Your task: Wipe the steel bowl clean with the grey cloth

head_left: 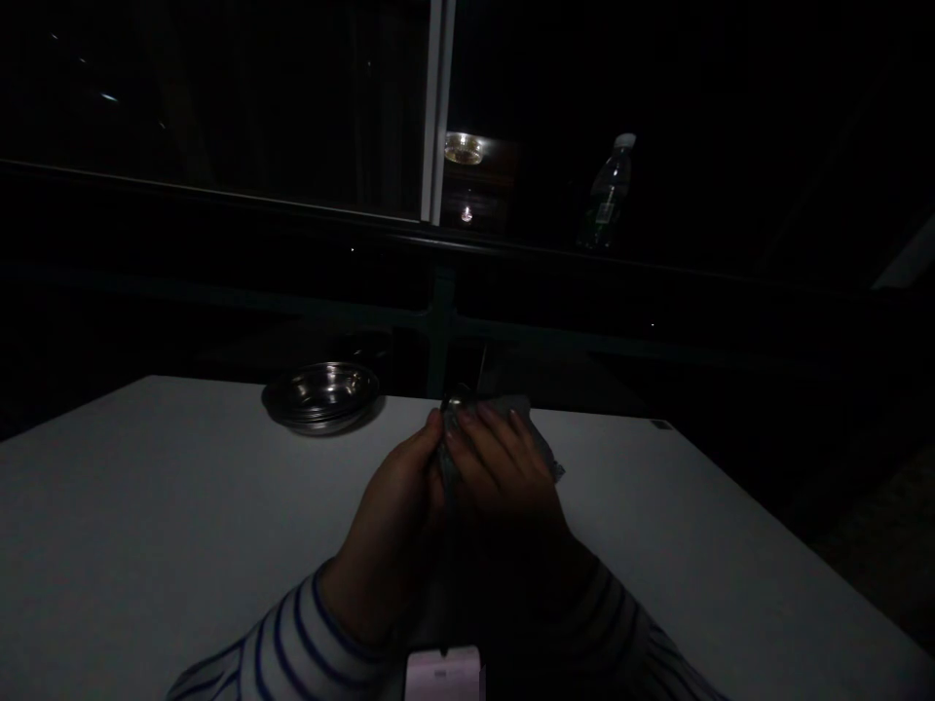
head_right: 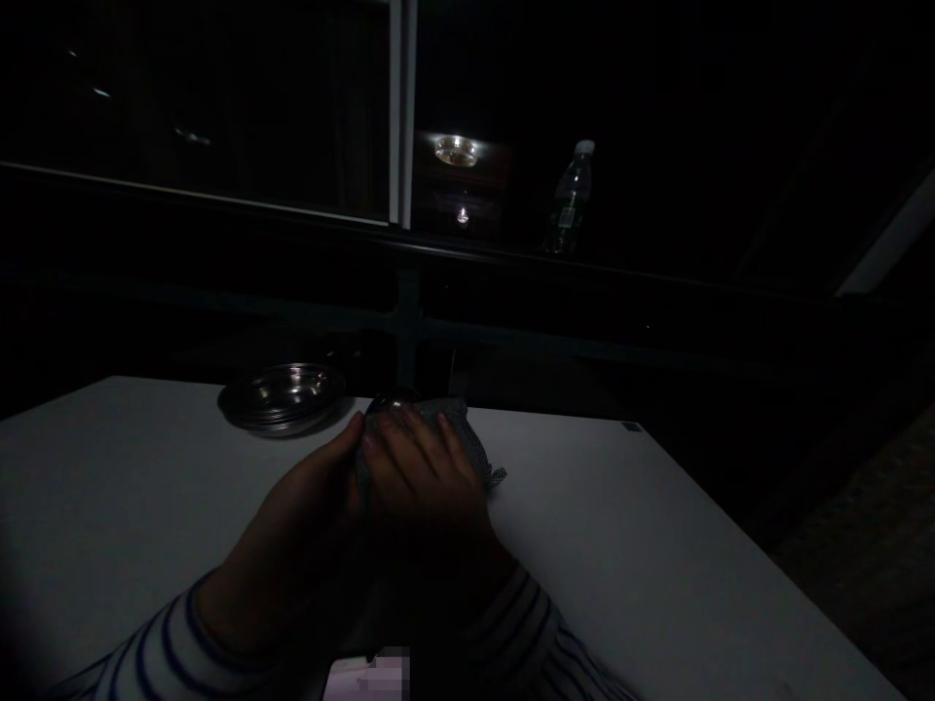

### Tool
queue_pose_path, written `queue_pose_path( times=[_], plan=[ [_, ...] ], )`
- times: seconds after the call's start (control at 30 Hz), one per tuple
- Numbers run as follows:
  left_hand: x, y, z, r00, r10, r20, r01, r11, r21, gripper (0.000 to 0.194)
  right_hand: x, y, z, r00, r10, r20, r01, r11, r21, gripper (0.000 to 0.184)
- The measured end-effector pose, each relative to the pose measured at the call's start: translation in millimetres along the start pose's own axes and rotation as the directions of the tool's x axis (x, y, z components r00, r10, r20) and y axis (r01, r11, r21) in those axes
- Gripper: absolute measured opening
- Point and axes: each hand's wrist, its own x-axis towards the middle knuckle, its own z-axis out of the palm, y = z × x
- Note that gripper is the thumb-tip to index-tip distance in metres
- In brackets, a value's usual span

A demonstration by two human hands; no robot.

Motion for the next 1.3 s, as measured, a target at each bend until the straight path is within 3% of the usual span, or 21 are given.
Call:
queue_pose_path(
  times=[0.1, 0.27, 0.37, 0.53, 0.77, 0.97, 1.13, 1.3],
  plan=[
    [1, 8, -0.9, 1.0, 0.026, -0.01, -0.026, 1.0, -0.014, 0.026, -3, 1, -4, 0.996, -0.087, 0.03, 0.086, 0.995, 0.051, 0.032],
    [2, 23, -4.3, 0.984, 0.166, -0.066, -0.168, 0.985, -0.035, 0.03, -6, 4, -5, 0.989, -0.102, 0.103, 0.093, 0.992, 0.091, 0.03],
    [1, 28, -4.3, 0.974, 0.22, -0.054, -0.222, 0.974, -0.037, 0.032, -8, 7, -3, 0.992, -0.108, 0.058, 0.103, 0.99, 0.093, 0.03],
    [0, 29, -2.0, 0.98, 0.193, -0.048, -0.194, 0.98, -0.038, 0.033, -11, 13, -2, 0.998, -0.048, -0.046, 0.052, 0.995, 0.087, 0.029],
    [2, 30, -5.9, 0.984, 0.179, -0.007, -0.179, 0.984, -0.011, 0.029, -10, 20, -9, 0.995, 0.038, -0.089, -0.022, 0.986, 0.166, 0.062],
    [6, 31, -13.9, 0.984, 0.175, 0.004, -0.175, 0.982, 0.074, 0.026, -6, 23, -15, 0.983, 0.145, -0.111, -0.107, 0.95, 0.292, 0.056],
    [4, 27, -12.7, 0.984, 0.178, -0.027, -0.17, 0.967, 0.191, 0.021, 2, 22, -20, 0.964, 0.262, -0.038, -0.232, 0.907, 0.351, 0.05],
    [2, 21, -12.8, 0.972, 0.229, -0.054, -0.199, 0.924, 0.328, 0.016, 11, 17, -25, 0.978, 0.206, 0.028, -0.205, 0.932, 0.298, 0.042]
  ],
)
